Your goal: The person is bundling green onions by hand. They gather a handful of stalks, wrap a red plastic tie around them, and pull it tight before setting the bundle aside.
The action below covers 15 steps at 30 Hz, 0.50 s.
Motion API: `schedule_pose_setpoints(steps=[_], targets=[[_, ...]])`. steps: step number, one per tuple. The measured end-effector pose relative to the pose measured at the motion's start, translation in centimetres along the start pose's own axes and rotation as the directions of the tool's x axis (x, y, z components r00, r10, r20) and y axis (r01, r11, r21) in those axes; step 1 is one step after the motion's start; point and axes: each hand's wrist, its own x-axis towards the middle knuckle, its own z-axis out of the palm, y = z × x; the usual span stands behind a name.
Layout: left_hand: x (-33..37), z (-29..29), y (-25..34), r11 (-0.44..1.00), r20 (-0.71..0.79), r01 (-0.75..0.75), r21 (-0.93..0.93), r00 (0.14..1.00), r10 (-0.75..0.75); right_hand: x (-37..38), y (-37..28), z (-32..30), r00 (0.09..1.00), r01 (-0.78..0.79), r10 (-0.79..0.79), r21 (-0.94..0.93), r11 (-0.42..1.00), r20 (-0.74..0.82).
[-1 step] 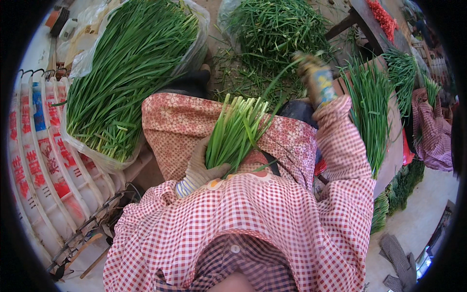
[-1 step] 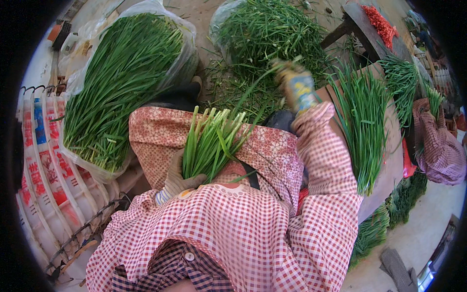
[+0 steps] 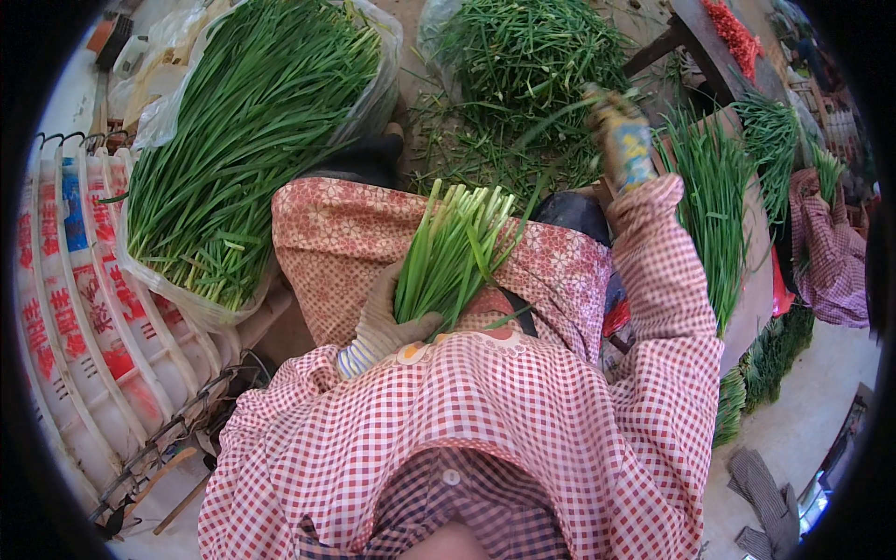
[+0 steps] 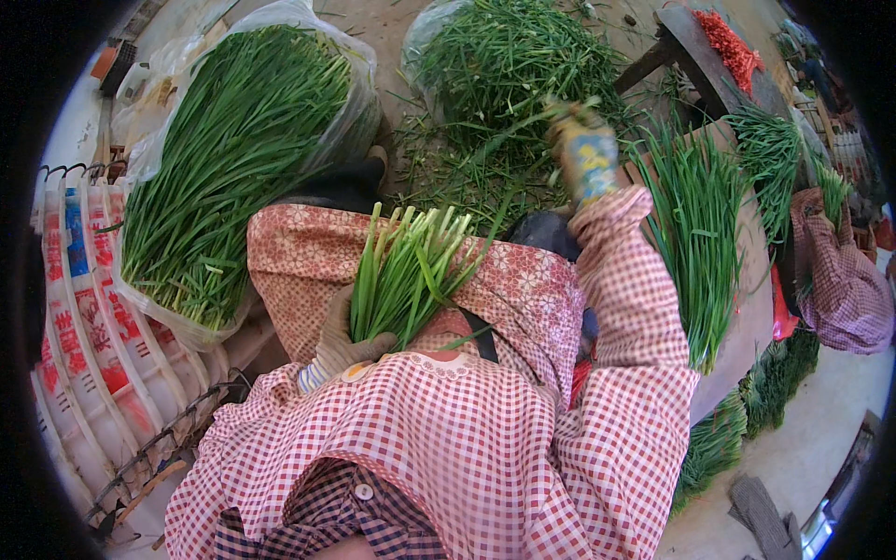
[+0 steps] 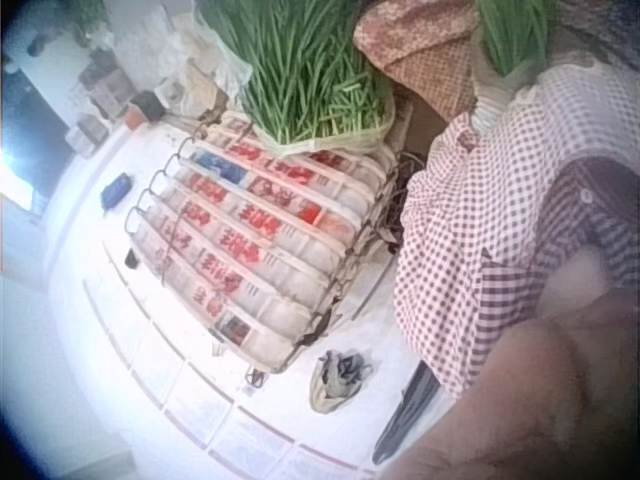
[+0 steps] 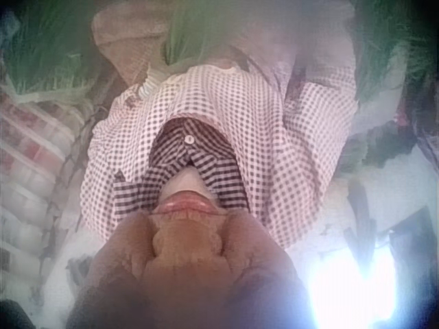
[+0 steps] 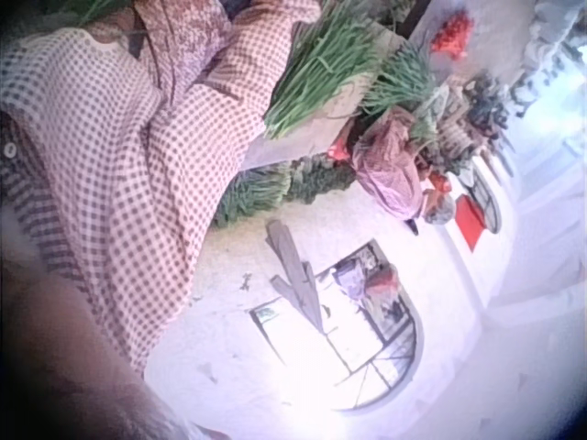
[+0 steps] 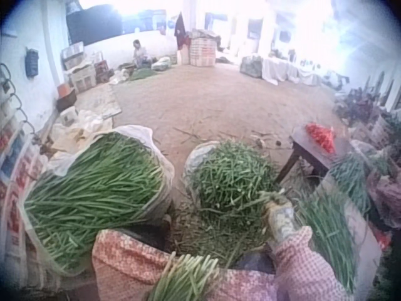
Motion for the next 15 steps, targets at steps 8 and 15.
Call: schedule_pose_setpoints(steps=[8, 15], targets=[[0.3, 0.4, 0.6, 0.999, -0.014, 0.035, 0.008, 0.999, -0.035, -1.2, -9.0, 3.3, 0.775, 0.069, 0.147, -0.313, 0.947, 0.614], [0.4, -0.4, 0.9, 0.98, 0.096, 0.1, -0.174, 0.992, -0.085, -3.1, -4.0, 8.3, 0.454, -0.314, -0.056, 0.218, 0.924, 0.889]])
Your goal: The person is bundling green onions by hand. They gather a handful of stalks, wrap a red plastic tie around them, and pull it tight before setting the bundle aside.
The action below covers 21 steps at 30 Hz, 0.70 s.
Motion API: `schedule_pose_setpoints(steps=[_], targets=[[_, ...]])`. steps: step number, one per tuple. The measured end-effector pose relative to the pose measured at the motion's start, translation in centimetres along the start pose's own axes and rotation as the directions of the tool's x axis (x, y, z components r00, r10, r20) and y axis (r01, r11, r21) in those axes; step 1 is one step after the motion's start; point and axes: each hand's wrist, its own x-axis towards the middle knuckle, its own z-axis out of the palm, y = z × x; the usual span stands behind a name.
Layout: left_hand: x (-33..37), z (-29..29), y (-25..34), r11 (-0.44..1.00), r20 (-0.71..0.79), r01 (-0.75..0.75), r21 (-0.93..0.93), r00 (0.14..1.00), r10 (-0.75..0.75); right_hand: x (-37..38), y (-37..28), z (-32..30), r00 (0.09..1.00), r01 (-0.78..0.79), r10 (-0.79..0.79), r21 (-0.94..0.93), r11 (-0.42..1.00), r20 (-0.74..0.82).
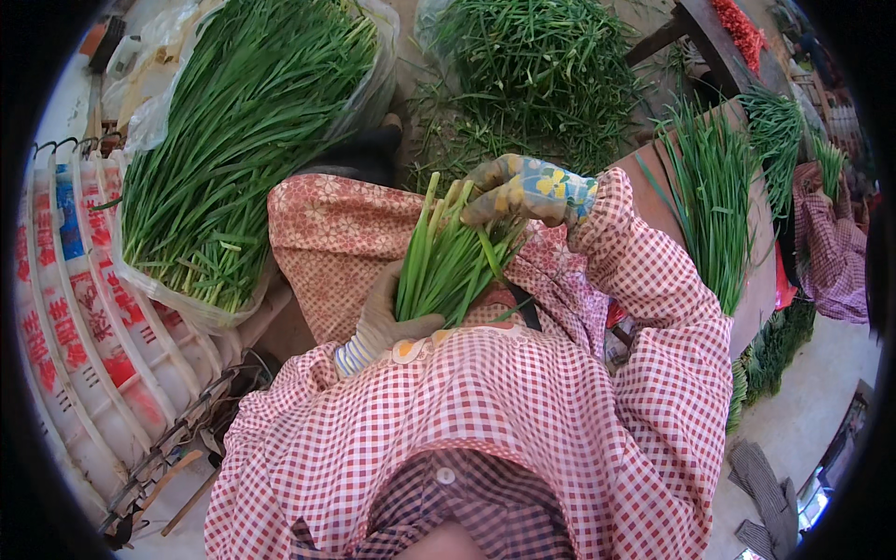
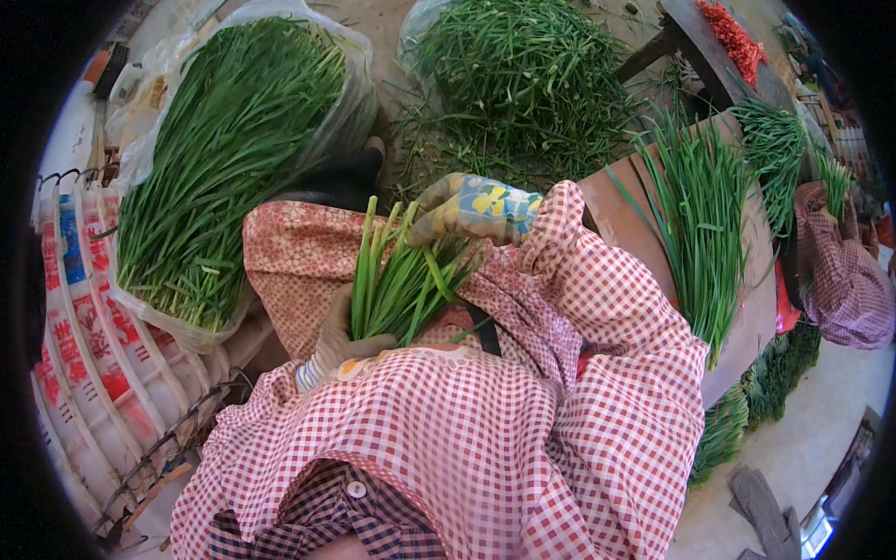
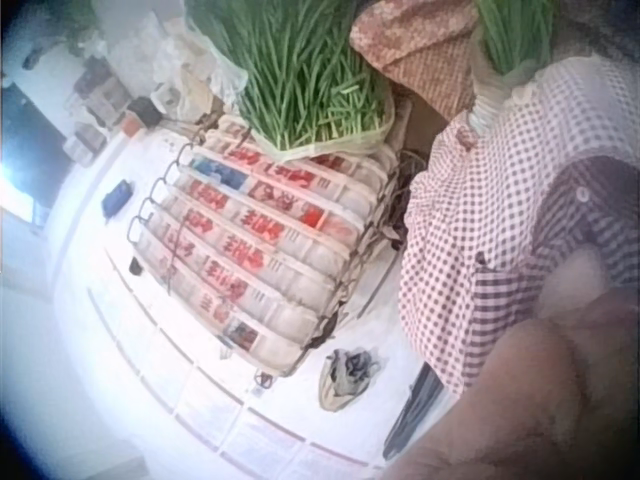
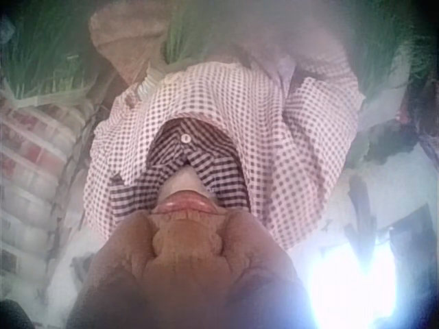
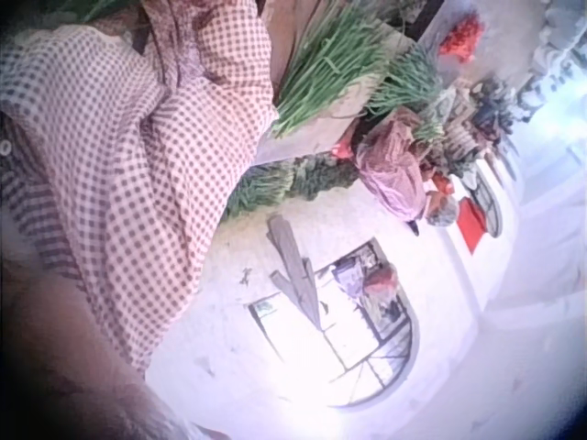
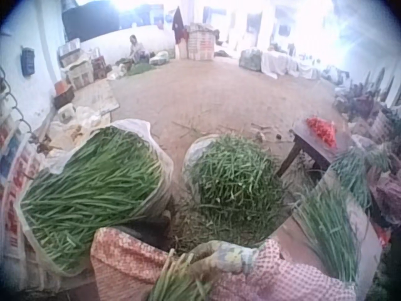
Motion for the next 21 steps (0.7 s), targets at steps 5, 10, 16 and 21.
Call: schedule_pose_setpoints(steps=[5, 10, 16, 21], targets=[[0.2, -0.2, 0.8, 0.873, 0.069, 0.219, -0.435, 0.975, -0.21, -0.8, 1.1, -2.0, 0.953, 0.288, -0.3, 0.414, 0.864, -0.037], [-0.2, 0.0, 1.6, 0.844, 0.029, 0.226, -0.486, 0.97, -0.242, -2.3, -6.6, -10.5, 0.755, -0.554, -0.33, -0.821, 0.141, -0.566], [0.2, -0.7, 1.0, 0.906, 0.021, 0.199, -0.374, 0.978, -0.206, -2.9, -10.4, -9.7, 0.558, -0.648, -0.224, -0.588, 0.484, -0.799], [-0.2, -0.6, 0.8, 0.917, 0.017, 0.178, -0.356, 0.983, -0.184, 1.5, -10.0, 0.6, 0.92, -0.312, 0.387, -0.485, 0.817, 0.06]])
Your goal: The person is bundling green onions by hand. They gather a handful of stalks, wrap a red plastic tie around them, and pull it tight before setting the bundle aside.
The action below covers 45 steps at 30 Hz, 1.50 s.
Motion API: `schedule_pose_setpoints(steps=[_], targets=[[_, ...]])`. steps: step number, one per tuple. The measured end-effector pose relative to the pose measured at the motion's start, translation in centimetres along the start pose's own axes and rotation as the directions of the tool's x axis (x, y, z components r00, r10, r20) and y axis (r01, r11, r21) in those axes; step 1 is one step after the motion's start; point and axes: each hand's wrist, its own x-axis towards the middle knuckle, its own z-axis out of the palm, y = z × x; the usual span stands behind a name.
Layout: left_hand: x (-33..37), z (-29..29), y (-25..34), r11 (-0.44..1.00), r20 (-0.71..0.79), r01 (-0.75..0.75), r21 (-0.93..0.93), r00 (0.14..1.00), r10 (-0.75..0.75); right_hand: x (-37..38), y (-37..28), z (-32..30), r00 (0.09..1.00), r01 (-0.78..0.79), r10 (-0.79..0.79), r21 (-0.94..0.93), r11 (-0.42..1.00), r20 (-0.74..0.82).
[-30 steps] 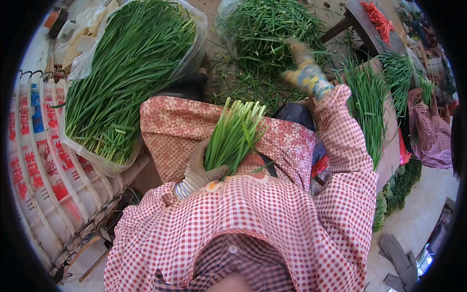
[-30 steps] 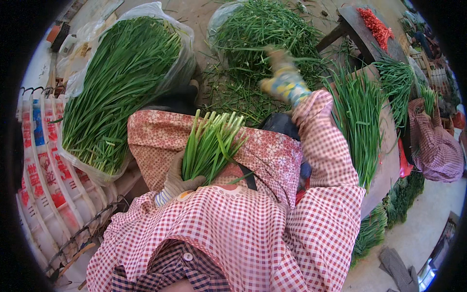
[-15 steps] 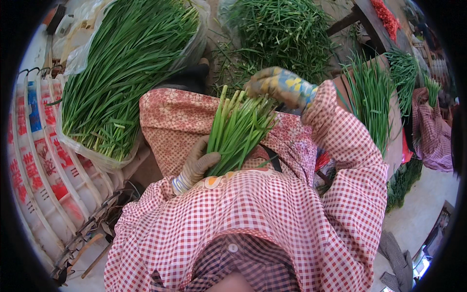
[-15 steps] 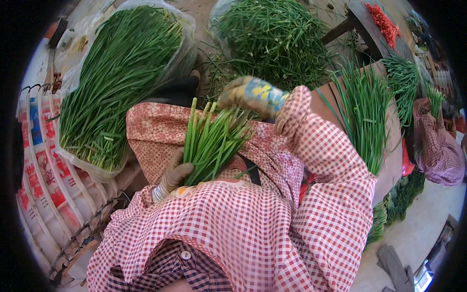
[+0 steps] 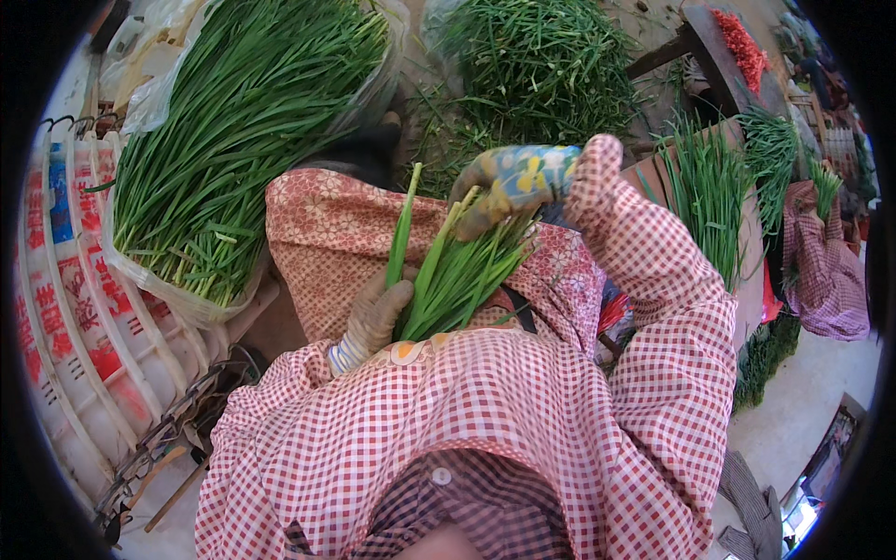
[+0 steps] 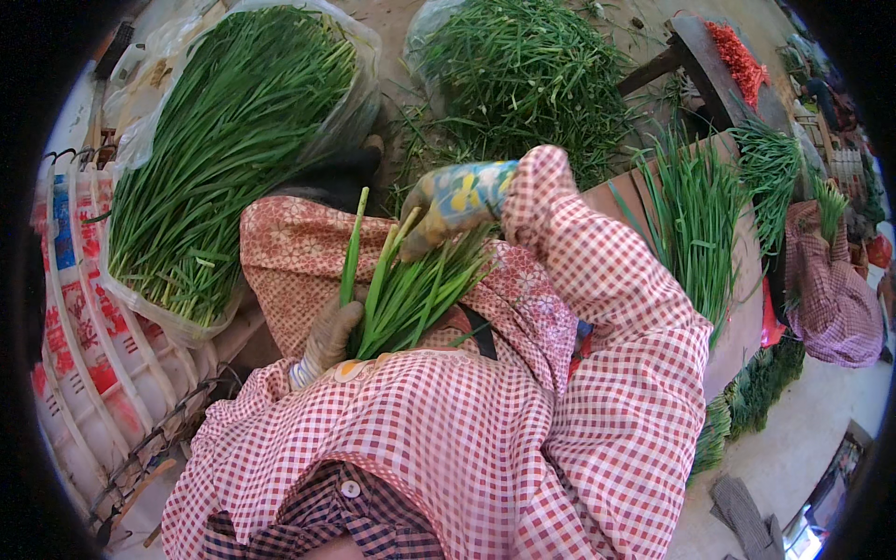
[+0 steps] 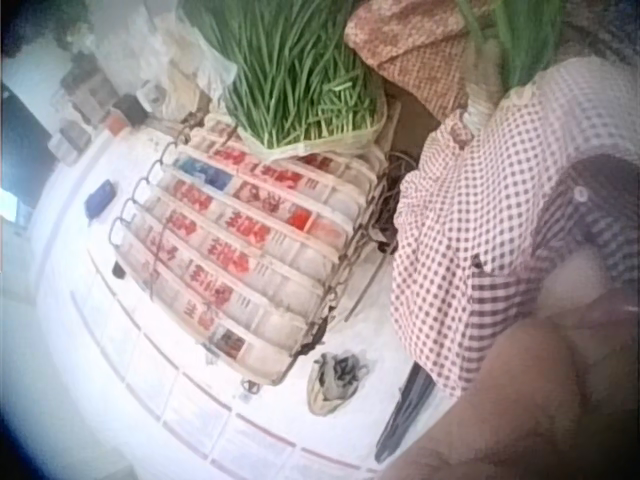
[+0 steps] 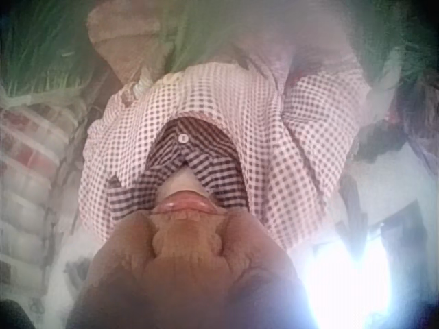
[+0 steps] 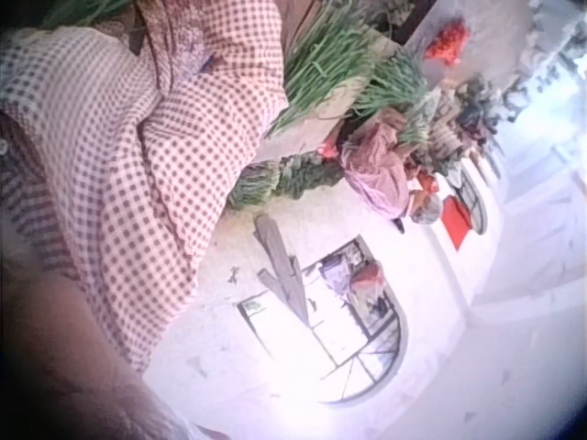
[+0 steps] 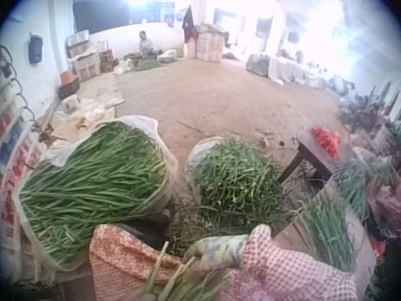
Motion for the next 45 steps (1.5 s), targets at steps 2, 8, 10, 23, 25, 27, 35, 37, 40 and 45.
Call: schedule_pose_setpoints(steps=[2, 8, 10, 23, 25, 27, 35, 37, 40, 45], targets=[[0.5, 0.3, -0.1, 0.999, -0.003, 0.04, 0.013, 0.999, -0.04, 10.6, 11.4, 3.2, 0.944, 0.06, -0.211, 0.495, 0.867, 0.254], [0.9, 0.4, -0.2, 0.983, 0.104, -0.118, 0.138, 0.989, 0.104, 1.6, 3.9, 3.5, 0.932, 0.255, -0.149, 0.305, 0.918, -0.329], [1.1, 0.4, -0.3, 0.984, 0.118, -0.083, 0.156, 0.991, 0.065, 1.8, 4.5, 3.2, 0.874, 0.175, -0.035, 0.246, 0.953, -0.485], [-0.8, 1.0, 0.3, 0.983, 0.02, 0.074, -0.171, 0.997, -0.071, -2.2, 7.7, 0.9, 0.66, 0.338, -0.085, 0.194, 0.921, -0.746], [-0.9, 1.4, -0.2, 0.978, 0.007, 0.021, -0.207, 1.0, -0.02, -1.5, 4.9, 3.2, 0.754, 0.369, -0.147, 0.227, 0.901, -0.64], [-1.2, 1.2, -0.5, 0.983, -0.017, -0.027, -0.18, 1.0, 0.024, -0.5, 4.6, 4.5, 0.804, 0.378, -0.094, 0.382, 0.843, -0.587], [-1.2, 2.0, -0.7, 0.981, -0.078, -0.059, -0.184, 0.996, 0.045, 0.9, 6.5, 6.1, 0.767, 0.325, 0.022, 0.418, 0.848, -0.641], [-1.2, 2.6, -0.4, 0.982, -0.061, -0.11, -0.151, 0.993, 0.102, 0.8, 6.6, 6.3, 0.793, 0.245, 0.056, 0.401, 0.882, -0.607], [-1.4, 2.6, -1.0, 0.991, -0.085, -0.135, -0.024, 0.988, 0.133, 0.0, 6.0, 5.7, 0.859, 0.127, -0.009, 0.196, 0.972, -0.512], [-2.1, 2.8, -1.6, 0.97, -0.112, -0.24, 0.039, 0.964, 0.243, -1.2, 4.3, 5.1, 0.943, 0.127, 0.037, 0.458, 0.88, -0.331]])
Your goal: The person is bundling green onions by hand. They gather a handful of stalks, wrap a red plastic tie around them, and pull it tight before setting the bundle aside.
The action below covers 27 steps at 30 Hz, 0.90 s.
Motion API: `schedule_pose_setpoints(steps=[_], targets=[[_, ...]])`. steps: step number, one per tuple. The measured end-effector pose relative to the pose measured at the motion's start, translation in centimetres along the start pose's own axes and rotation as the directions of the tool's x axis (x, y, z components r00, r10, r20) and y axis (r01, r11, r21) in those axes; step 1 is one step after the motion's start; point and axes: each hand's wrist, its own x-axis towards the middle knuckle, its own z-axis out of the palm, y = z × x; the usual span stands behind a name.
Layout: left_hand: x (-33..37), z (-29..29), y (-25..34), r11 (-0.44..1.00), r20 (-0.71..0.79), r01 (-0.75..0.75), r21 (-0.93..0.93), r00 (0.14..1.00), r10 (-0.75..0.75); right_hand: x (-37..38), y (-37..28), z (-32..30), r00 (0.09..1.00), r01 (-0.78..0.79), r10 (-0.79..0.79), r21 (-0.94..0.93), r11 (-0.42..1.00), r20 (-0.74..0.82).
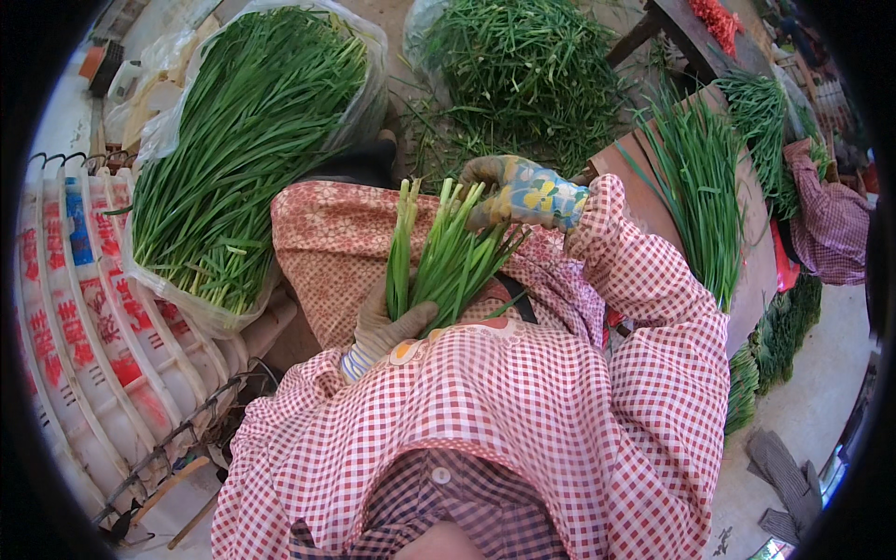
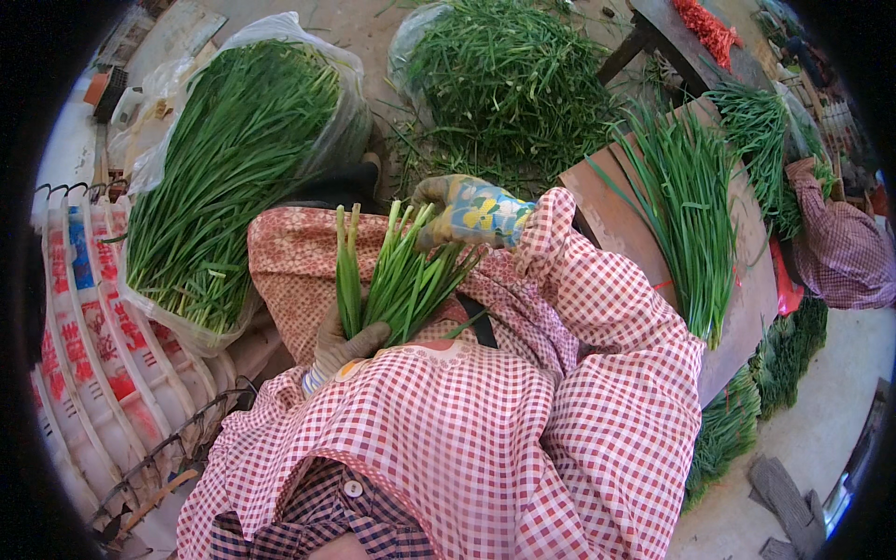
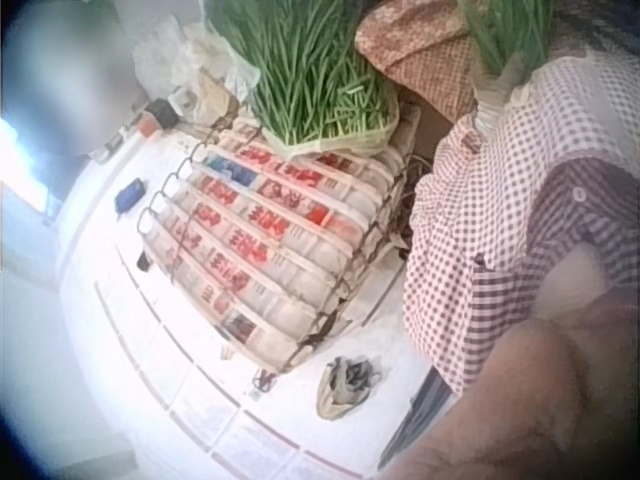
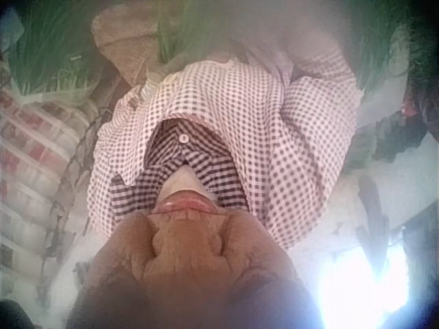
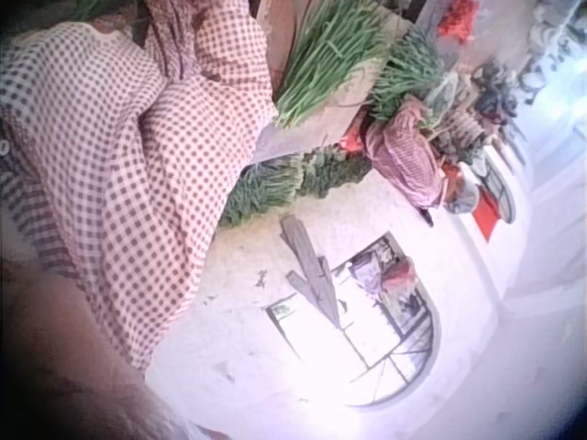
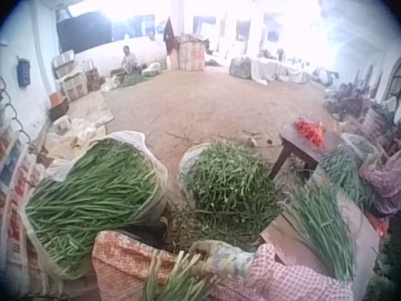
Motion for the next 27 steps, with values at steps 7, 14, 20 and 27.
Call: schedule_pose_setpoints(steps=[7, 14, 20, 27], targets=[[-0.4, 0.0, -0.5, 0.999, 0.045, -0.048, -0.024, 0.998, 0.049, 3.3, 5.5, -1.7, 0.841, 0.391, -0.497, 0.394, 0.832, 0.215], [1.8, -0.7, 0.7, 0.981, 0.176, 0.184, -0.054, 0.969, -0.172, 0.3, 2.1, 0.3, 0.982, 0.168, -0.159, 0.087, 0.982, -0.101], [2.4, -1.4, 0.7, 0.987, 0.286, 0.078, 0.141, 0.951, -0.116, 1.2, -0.2, -2.3, 0.895, 0.318, -0.382, -0.271, 0.908, -0.23], [2.2, -3.1, 1.7, 0.892, 0.32, 0.378, -0.247, 0.901, -0.293, 1.9, -2.3, -13.1, -0.021, 0.5, -0.525, -0.463, 0.731, -0.851]])
